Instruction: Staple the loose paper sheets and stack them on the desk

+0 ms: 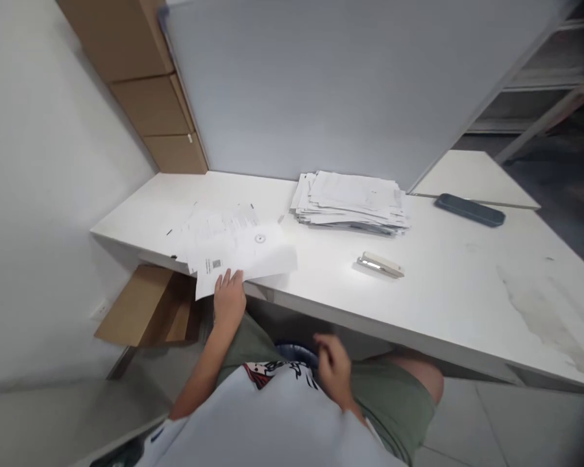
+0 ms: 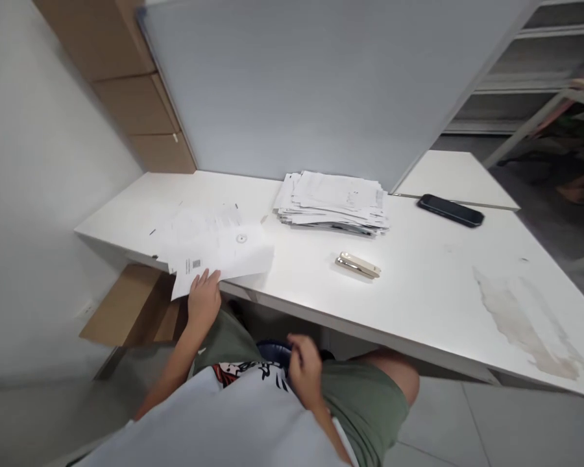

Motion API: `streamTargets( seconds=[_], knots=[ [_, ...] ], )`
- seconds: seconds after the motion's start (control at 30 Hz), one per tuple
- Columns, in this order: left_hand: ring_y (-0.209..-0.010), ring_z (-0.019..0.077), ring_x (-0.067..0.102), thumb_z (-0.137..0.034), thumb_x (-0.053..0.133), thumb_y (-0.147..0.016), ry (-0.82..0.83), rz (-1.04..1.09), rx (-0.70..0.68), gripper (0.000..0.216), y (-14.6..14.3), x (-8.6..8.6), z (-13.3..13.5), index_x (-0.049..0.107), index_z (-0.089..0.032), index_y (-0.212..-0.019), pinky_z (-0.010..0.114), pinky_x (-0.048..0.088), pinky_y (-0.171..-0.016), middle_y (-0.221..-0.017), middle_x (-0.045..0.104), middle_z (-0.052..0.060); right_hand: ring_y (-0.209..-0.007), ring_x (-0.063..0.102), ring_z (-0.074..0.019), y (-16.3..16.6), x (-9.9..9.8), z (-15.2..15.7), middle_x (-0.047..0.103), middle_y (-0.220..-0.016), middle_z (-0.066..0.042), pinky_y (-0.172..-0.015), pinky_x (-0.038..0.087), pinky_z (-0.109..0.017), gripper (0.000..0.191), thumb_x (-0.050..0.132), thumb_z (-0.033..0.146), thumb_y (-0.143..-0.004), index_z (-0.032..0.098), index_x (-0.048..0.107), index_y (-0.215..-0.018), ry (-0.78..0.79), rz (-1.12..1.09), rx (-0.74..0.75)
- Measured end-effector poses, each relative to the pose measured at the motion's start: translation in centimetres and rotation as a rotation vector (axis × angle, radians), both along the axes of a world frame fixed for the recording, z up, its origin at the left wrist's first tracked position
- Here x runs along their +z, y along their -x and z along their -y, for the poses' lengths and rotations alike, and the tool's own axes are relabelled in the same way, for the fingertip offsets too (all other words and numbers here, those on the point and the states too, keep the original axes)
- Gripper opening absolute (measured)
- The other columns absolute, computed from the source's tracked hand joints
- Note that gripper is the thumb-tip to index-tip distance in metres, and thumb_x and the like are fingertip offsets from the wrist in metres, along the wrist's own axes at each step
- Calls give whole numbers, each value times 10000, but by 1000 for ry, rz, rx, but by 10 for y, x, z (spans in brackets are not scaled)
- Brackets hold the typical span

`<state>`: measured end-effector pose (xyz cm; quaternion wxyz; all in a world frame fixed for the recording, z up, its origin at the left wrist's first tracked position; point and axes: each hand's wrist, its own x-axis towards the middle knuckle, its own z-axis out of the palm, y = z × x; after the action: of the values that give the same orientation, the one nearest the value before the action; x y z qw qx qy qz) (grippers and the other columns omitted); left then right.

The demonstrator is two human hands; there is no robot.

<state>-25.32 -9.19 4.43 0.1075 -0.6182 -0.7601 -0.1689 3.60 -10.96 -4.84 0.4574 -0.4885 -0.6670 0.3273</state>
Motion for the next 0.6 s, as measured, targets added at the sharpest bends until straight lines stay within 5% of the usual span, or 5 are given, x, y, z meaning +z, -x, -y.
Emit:
streamTargets(
  seconds=[0.07, 0.13, 0.23, 0.37, 0.6],
  knots=[
    [-1152, 276, 628, -125, 337, -958, -157, 7, -13, 374, -3, 1, 6, 637, -138, -1181, 466, 451, -1009, -1121, 716, 126, -774, 682, -274, 13, -15, 21, 721, -802, -94, -740, 544, -428, 385, 432, 494, -904, 251, 731, -915, 287, -23, 274],
    [-1076, 259, 664, -153, 378, -972, -257, -21, -96, 308, -12, 1, 13, 648, -154, -1122, 442, 484, -947, -1051, 734, 108, -890, 684, -286, 18, -12, 19, 741, -915, -104, -843, 524, -445, 389, 560, 547, -843, 245, 737, -1012, 466, -61, 375],
    [-1102, 246, 656, -141, 431, -968, -279, -129, -368, 254, -28, 4, 20, 642, -156, -1110, 414, 492, -934, -1063, 735, 86, -955, 677, -279, 18, 20, -7, 723, -1080, -116, -882, 514, -448, 583, 666, 655, -729, 249, 688, -1148, 686, -414, 407],
    [-1233, 199, 588, -100, 426, -969, -251, -338, -789, 313, -27, 8, 21, 616, -171, -1207, 349, 465, -1023, -1243, 678, 66, -1096, 644, -282, 29, 70, -43, 698, -1181, -104, -904, 526, -446, 638, 474, 756, -801, 240, 688, -1109, 928, -1012, 375],
    [-1405, 239, 396, -87, 403, -951, -167, -274, -611, 427, 2, 6, 13, 557, -183, -1338, 441, 325, -1173, -1392, 572, 59, -1203, 601, -287, 36, 91, -59, 731, -1123, -66, -1006, 498, -492, 518, 520, 662, -820, 251, 675, -1094, 996, -1236, 183]
  ],
)
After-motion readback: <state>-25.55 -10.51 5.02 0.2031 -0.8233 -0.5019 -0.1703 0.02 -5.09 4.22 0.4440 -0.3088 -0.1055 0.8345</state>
